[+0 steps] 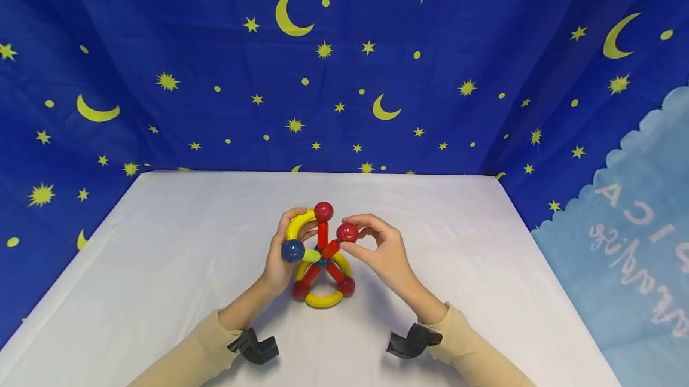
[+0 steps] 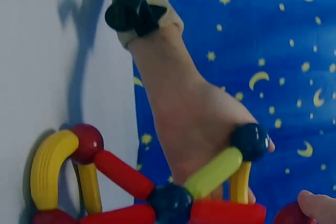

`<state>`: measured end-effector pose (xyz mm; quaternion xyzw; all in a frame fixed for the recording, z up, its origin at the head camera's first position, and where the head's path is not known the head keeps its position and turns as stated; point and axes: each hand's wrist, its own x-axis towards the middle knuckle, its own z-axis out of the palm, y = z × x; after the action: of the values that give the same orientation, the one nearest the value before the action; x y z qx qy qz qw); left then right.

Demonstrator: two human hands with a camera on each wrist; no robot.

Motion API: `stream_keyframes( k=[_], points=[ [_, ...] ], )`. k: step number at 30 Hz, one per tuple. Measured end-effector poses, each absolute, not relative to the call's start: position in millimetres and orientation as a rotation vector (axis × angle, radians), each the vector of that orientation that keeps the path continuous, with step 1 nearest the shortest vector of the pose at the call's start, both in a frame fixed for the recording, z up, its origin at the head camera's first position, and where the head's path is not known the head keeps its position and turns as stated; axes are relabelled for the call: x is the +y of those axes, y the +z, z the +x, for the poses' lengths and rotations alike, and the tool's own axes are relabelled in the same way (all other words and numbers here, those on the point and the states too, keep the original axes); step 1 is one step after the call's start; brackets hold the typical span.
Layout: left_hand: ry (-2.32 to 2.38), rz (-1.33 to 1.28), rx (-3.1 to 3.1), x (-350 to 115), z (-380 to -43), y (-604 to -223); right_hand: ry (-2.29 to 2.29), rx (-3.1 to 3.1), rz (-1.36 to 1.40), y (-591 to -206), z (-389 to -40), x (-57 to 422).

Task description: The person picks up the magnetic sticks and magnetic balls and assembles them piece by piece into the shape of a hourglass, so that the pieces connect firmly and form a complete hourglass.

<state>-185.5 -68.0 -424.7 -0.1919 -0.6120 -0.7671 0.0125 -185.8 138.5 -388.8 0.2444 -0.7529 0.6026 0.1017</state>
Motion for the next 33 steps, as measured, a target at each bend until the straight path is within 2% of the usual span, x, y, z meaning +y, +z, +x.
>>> stream_keyframes(
  k=[4, 12, 15, 19, 26, 33],
  points=[
    [-2.292, -0.732, -1.957, -74.3, -185.1, -429.5, 1.755, -2.219, 0.834, -388.3, -178.9, 131.9],
    [-2.122, -0.927, -2.065, -87.2, -191.2, -439.5, 1.821, -2.172, 0.843, -397.5, -188.8, 134.2],
    [-2.079, -0.922, -2.081, -88.4, -191.9, -441.3, 1.872, -2.206, 0.747, -403.6, -209.6, 137.8],
    [-2.051, -0.887, -2.094, -89.0, -193.3, -443.7, 1.749, -2.492, 0.692, -417.0, -260.2, 138.6],
    [-2.109, -0.875, -2.069, -89.2, -195.9, -445.7, 1.485, -2.805, 1.118, -443.7, -344.0, 115.4],
    [-2.125, -0.915, -2.047, -86.4, -194.6, -446.7, 1.134, -2.874, 1.699, -450.5, -368.8, 81.7]
  ],
)
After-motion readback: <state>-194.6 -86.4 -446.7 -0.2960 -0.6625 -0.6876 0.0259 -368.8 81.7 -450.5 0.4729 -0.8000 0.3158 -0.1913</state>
